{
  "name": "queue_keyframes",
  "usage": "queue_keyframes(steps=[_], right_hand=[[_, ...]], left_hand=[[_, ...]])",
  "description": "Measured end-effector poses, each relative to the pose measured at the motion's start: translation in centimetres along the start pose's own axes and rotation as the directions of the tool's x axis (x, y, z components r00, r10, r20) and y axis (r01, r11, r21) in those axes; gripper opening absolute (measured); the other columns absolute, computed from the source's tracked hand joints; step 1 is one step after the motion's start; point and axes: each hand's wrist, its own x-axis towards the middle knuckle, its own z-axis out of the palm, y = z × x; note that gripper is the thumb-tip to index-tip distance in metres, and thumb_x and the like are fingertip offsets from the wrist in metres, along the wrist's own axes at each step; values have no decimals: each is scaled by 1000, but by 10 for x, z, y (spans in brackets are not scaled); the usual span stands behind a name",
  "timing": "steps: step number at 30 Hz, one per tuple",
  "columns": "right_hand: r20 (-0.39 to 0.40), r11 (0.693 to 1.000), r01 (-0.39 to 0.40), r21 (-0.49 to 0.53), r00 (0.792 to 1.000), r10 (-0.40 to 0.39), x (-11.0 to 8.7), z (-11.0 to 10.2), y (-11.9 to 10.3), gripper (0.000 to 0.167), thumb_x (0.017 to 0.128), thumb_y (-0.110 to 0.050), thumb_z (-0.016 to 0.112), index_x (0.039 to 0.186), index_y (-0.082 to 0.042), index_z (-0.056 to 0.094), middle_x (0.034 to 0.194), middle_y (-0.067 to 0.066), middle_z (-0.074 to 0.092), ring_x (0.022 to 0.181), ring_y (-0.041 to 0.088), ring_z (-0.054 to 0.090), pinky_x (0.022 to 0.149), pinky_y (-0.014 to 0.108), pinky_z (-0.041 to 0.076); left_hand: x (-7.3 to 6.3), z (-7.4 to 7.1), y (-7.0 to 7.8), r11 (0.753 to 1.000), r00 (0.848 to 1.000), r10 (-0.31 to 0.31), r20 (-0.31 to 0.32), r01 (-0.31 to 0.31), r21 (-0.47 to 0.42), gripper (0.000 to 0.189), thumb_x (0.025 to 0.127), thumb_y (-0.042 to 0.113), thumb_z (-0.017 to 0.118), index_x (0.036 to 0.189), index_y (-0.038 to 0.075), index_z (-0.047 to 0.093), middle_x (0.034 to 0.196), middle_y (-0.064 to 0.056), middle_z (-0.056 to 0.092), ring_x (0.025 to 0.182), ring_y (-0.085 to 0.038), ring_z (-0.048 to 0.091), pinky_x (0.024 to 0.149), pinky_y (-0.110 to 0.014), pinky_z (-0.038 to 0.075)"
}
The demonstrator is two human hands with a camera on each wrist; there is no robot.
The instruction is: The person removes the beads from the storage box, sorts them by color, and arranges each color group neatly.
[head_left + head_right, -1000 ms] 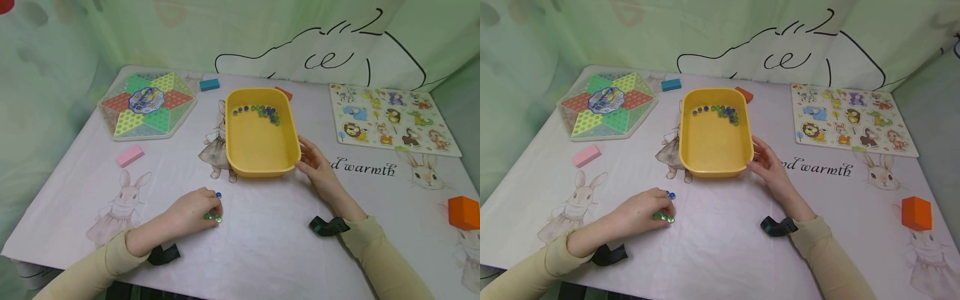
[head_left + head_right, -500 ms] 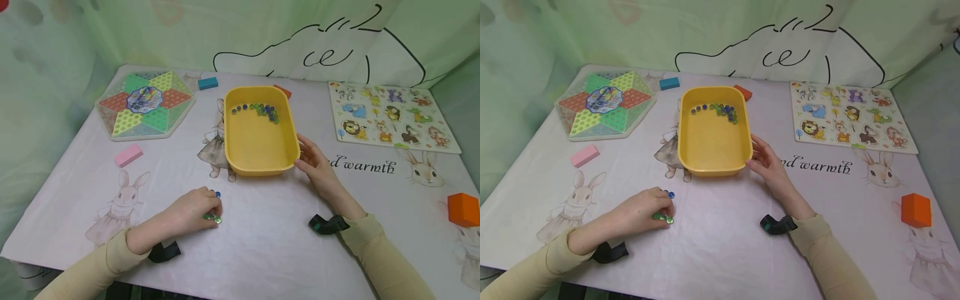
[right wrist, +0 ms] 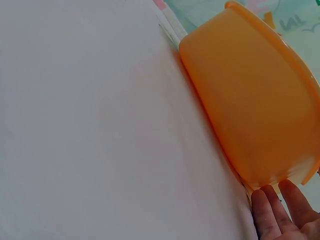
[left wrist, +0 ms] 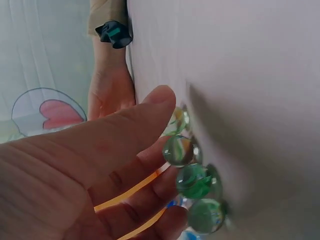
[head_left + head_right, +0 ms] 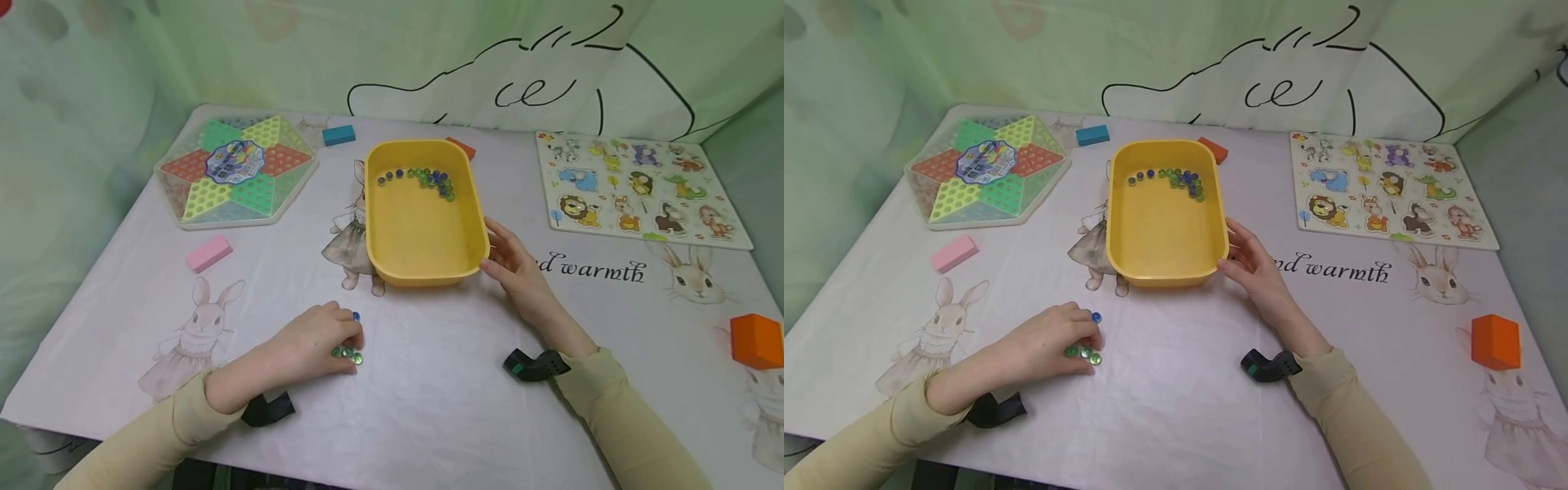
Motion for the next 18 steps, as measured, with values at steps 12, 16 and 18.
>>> queue_keyframes(steps=[12,16,18], right_hand=[[-1,1000,13,1,1000,-13,-1,2,0,60,94,-11,52,146,-22,24,142,22,29,112,7,46,89,10,39],[-2,1000,20,-10,1000,-20,0,1,3,60,93,-11,52,146,-23,25,141,22,30,112,7,46,89,10,39],[-5,999,23,-23,1000,-24,0,0,4,60,93,-11,52,146,-23,25,141,21,31,112,7,46,88,10,39]], left_hand=[[12,-62,-9,979,983,-74,-167,40,-199,11,83,24,68,88,15,65,79,6,60,75,-11,51,67,-25,42],[31,-78,-7,964,982,-46,-184,-5,-264,9,85,22,66,88,13,66,76,4,59,72,-11,50,64,-26,42],[46,-89,-5,959,978,-62,-201,3,-284,10,86,22,66,89,13,66,78,3,60,72,-12,49,63,-25,41]])
